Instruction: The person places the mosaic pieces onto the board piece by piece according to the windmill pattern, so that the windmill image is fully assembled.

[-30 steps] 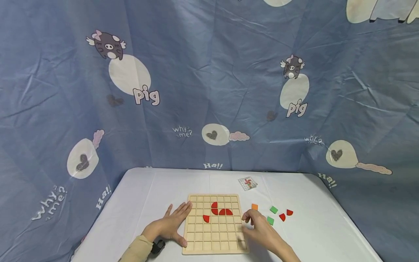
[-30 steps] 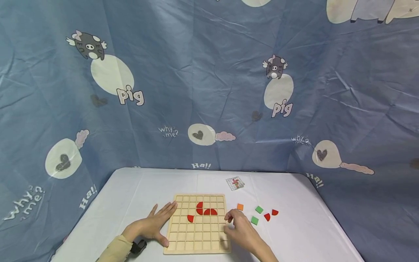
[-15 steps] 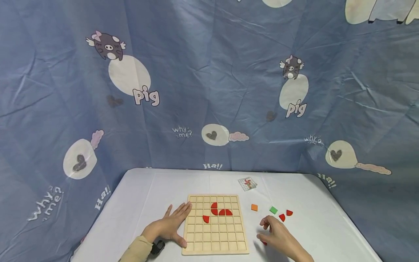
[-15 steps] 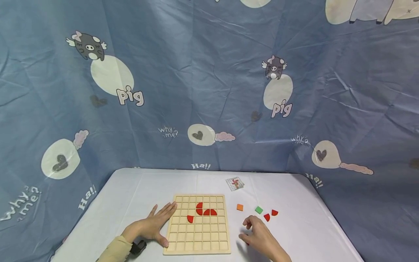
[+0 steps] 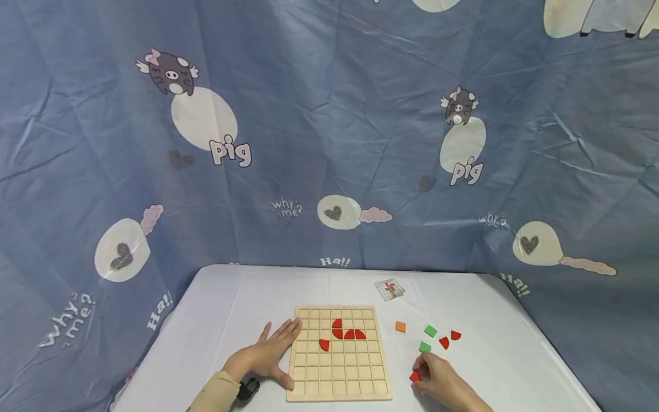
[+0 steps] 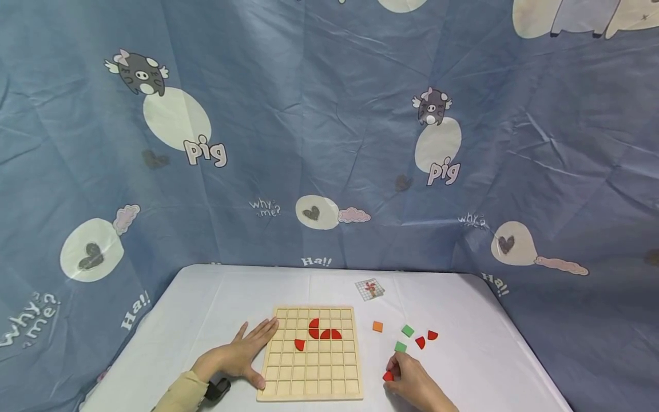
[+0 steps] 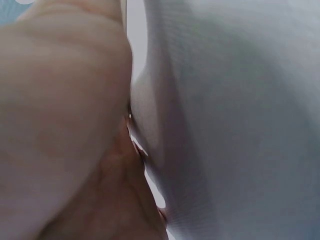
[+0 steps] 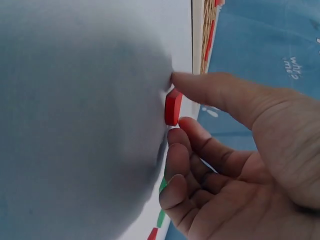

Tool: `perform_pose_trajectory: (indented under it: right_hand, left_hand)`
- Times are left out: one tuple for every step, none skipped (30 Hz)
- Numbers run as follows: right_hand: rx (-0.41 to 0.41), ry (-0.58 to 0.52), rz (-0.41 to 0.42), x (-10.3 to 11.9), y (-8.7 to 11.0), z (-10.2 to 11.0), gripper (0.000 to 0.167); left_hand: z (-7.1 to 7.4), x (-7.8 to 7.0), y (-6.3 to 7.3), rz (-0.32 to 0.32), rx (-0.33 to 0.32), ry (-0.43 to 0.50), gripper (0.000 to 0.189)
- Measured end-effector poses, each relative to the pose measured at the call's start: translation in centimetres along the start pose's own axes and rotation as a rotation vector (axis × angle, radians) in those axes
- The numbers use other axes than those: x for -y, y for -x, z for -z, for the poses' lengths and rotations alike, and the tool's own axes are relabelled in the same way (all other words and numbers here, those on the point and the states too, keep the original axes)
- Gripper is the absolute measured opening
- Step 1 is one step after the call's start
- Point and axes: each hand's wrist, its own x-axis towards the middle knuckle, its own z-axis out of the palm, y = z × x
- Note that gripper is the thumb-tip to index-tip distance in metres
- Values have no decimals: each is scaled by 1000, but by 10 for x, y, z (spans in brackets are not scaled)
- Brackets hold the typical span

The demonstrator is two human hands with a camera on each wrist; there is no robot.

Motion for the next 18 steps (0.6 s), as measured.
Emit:
perform_pose_trajectory:
  right_hand:
    - [2, -10, 10, -1, 0, -1, 29]
    - [3, -16, 16, -2, -1, -1, 28]
    - [5, -17, 12, -1, -2, -1, 28]
    - [4, -15, 13, -1, -2, -2, 27]
    - [3, -16, 14, -1, -3, -2, 27]
    - [2, -14, 18, -1, -3, -2, 26]
    - [-1, -15, 25, -1, -4, -2, 25]
    - [-2, -12, 33, -1, -4, -2, 24]
    - [-5, -11, 46, -1, -4, -3, 23]
    - [-9, -12, 59, -1, -4, -3, 23]
    - [-12, -13, 73, -1, -4, -3, 22]
    - [-16, -13, 87, -2, -4, -3, 21]
    - [-22, -15, 104, -2, -5, -3, 21]
    - [-29, -15, 123, -3, -5, -3, 21]
    - [-36, -20, 139, -3, -6, -3, 21]
    - [-43, -21, 154, -3, -7, -4, 21]
    - [-50, -25, 168, -3, -8, -4, 21]
    - [-60, -28, 178, -3, -10, -5, 21]
  left_hand:
    - [0, 0, 0, -1, 1, -1, 133]
    - [0, 0, 0, -2, 1, -2, 133]
    - [0, 0, 0, -5, 0, -3, 133]
    - [0, 0, 0, -7, -2, -3, 132]
    - [0, 0, 0, -9, -4, -3, 132]
    - [0, 0, 0, -10, -5, -2, 132]
    - [0, 0, 0, -11, -6, -2, 131]
    - [0, 0, 0, -12, -7, -2, 131]
    - [-1, 0, 0, -12, -7, -4, 131]
    - [-1, 0, 0, -12, -7, -6, 131]
    - [-1, 0, 0, -12, -5, -8, 131]
    - [-1, 0, 0, -12, -4, -10, 131]
    - [-1, 0, 0, -13, -3, -12, 131]
    - [-2, 0, 0, -13, -3, -12, 131]
    - [-2, 0, 0, -12, -2, -12, 131]
    - [-2, 0, 0, -11, -3, -12, 131]
    - [-2, 0, 0, -10, -5, -12, 131]
    - [-1, 0, 0, -9, -7, -11, 131]
